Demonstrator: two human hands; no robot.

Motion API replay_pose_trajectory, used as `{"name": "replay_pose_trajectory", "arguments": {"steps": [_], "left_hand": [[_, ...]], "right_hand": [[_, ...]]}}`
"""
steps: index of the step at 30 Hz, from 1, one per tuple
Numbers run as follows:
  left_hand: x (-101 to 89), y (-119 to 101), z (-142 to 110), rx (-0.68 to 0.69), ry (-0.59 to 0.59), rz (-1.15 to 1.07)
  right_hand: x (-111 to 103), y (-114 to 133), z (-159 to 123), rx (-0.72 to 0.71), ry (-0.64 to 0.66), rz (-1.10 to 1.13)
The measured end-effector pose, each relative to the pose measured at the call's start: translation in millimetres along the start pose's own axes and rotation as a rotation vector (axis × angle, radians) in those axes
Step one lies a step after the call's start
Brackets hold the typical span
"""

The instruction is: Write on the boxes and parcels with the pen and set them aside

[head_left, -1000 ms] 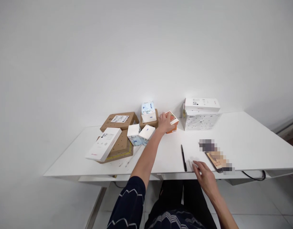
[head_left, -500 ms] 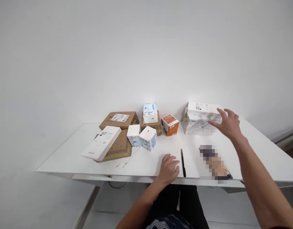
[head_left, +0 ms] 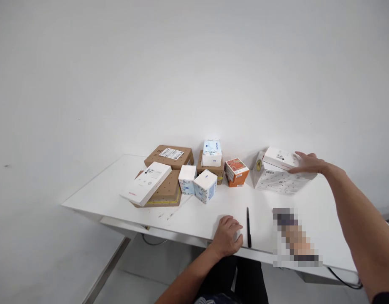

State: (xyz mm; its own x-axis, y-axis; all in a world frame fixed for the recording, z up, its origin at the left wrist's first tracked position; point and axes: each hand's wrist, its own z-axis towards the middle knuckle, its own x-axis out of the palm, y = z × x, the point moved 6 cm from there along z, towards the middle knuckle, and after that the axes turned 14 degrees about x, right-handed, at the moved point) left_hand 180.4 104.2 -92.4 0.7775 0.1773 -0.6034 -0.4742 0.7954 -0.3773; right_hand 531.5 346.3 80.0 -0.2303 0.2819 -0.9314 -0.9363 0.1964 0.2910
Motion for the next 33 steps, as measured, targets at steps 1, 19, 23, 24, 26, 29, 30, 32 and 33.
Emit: {"name": "replay_pose_trajectory", "arguments": {"steps": [1,19,23,24,26,29,30,32,33], "left_hand": [[-0.4,1,0,-0.010,-0.005,-0.027],[-80.7,26,-45,-0.928,-0.559,-1.118],[-98.7,38,-58,-0.911,-0.473,-0.807],[-101.6,42,-61,-0.894,-0.473,-0.736],[-105.8,48,-64,-0.856,-0.483,-0.635],[-109.5,52,-67,-0.844,-0.488,-0.534],[-110.1,53,-67,-0.847,-0.487,-0.513],[-110.7,54,-67,-0.842,-0.492,-0.494],[-110.7,54,-66,-0.835,-0.502,-0.494]], "right_hand": [[-3,-1,-10,0.042,0.027,0.012],[102,147,-350,-0.205,0.181,0.122],[121,155,-355,-0.266,0.214,0.188],[123,153,-356,-0.286,0.241,0.234],[127,141,-355,-0.275,0.284,0.342],[130,113,-344,-0.050,0.245,0.432],[132,105,-341,0.038,0.222,0.408],[140,99,-336,0.140,0.230,0.281],[145,100,-334,0.153,0.262,0.210]]}}
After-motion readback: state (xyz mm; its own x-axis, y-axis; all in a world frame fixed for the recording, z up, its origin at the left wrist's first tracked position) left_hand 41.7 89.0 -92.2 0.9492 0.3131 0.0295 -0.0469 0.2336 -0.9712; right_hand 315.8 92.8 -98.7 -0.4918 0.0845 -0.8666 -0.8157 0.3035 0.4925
